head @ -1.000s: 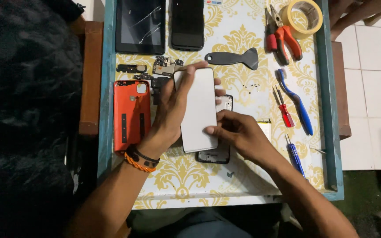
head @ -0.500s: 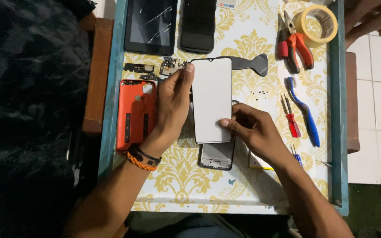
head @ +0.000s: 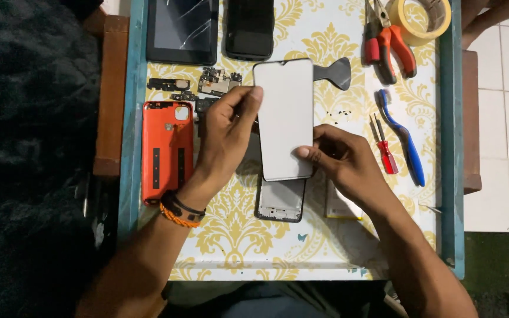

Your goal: The person is cleaning the internal frame of a disassembled smartphone using a toothbrush to remove dust and adhesive residue.

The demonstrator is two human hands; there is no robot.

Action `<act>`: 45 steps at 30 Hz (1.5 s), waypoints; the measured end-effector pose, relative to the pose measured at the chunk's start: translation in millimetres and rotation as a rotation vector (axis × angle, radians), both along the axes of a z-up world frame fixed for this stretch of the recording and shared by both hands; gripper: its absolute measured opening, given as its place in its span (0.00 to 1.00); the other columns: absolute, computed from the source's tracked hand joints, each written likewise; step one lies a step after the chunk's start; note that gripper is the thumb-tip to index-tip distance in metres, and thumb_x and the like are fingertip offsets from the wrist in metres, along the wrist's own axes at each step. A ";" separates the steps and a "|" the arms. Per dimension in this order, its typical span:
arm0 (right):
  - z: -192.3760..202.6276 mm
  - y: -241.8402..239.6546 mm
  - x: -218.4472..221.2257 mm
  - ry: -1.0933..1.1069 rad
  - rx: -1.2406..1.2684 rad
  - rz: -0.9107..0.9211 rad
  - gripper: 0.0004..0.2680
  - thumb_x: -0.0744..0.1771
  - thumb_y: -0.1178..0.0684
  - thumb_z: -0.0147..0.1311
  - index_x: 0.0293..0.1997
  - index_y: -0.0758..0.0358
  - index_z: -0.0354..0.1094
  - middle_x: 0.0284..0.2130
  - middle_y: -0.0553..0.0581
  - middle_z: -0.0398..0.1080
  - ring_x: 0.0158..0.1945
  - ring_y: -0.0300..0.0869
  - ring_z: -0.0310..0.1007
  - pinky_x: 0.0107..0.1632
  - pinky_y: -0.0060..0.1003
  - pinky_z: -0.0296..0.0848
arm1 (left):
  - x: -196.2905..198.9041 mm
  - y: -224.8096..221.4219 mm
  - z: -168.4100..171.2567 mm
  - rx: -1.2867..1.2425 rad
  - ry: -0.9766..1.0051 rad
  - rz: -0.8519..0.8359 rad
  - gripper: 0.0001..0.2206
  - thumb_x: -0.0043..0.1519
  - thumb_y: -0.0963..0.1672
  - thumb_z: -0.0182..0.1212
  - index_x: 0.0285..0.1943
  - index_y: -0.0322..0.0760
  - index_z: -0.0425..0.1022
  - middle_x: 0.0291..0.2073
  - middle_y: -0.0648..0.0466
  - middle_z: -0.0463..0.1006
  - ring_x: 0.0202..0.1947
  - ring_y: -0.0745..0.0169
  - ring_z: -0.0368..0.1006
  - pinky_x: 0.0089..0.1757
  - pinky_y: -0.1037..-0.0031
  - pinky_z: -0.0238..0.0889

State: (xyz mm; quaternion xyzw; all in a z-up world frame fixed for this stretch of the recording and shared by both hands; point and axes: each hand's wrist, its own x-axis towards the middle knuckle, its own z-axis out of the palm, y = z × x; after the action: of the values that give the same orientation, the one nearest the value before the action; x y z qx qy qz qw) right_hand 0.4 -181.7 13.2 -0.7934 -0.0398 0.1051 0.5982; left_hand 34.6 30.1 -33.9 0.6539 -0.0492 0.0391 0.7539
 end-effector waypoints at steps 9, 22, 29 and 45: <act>-13.6 -4.1 2.1 -0.037 0.076 0.012 0.05 0.66 0.60 0.63 0.40 0.70 0.72 0.23 0.57 0.67 0.27 0.42 0.72 0.37 0.38 0.76 | -1.2 -8.8 -1.9 0.087 -0.124 -0.034 0.10 0.69 0.45 0.62 0.34 0.39 0.76 0.21 0.62 0.66 0.28 0.79 0.60 0.32 0.83 0.58; -17.7 0.2 0.1 -0.004 0.091 0.048 0.04 0.66 0.60 0.63 0.39 0.70 0.72 0.22 0.58 0.68 0.26 0.44 0.74 0.37 0.40 0.77 | 4.9 4.1 -2.4 0.128 -0.170 0.003 0.14 0.73 0.48 0.53 0.35 0.40 0.75 0.20 0.60 0.66 0.27 0.77 0.61 0.34 0.81 0.57; 0.3 3.0 -1.1 0.076 -0.059 0.103 0.06 0.67 0.53 0.62 0.34 0.59 0.69 0.26 0.44 0.63 0.31 0.30 0.56 0.35 0.26 0.53 | -6.0 -5.6 22.4 0.257 -0.038 -0.142 0.33 0.54 0.49 0.72 0.65 0.38 0.58 0.58 0.48 0.72 0.56 0.57 0.71 0.53 0.72 0.67; -16.5 4.8 -5.2 0.027 -0.008 0.128 0.05 0.64 0.59 0.65 0.35 0.68 0.73 0.21 0.58 0.69 0.26 0.42 0.69 0.35 0.38 0.70 | -0.4 1.8 23.4 0.108 -0.144 0.080 0.13 0.71 0.49 0.58 0.38 0.37 0.73 0.17 0.62 0.64 0.20 0.76 0.57 0.31 0.83 0.57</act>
State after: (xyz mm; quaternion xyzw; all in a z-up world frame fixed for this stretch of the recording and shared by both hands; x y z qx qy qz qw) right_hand -4.8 -176.9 -3.3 -0.7900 -0.0822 0.1541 0.5877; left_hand 34.1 31.9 -10.4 0.6906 -0.0788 0.1134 0.7100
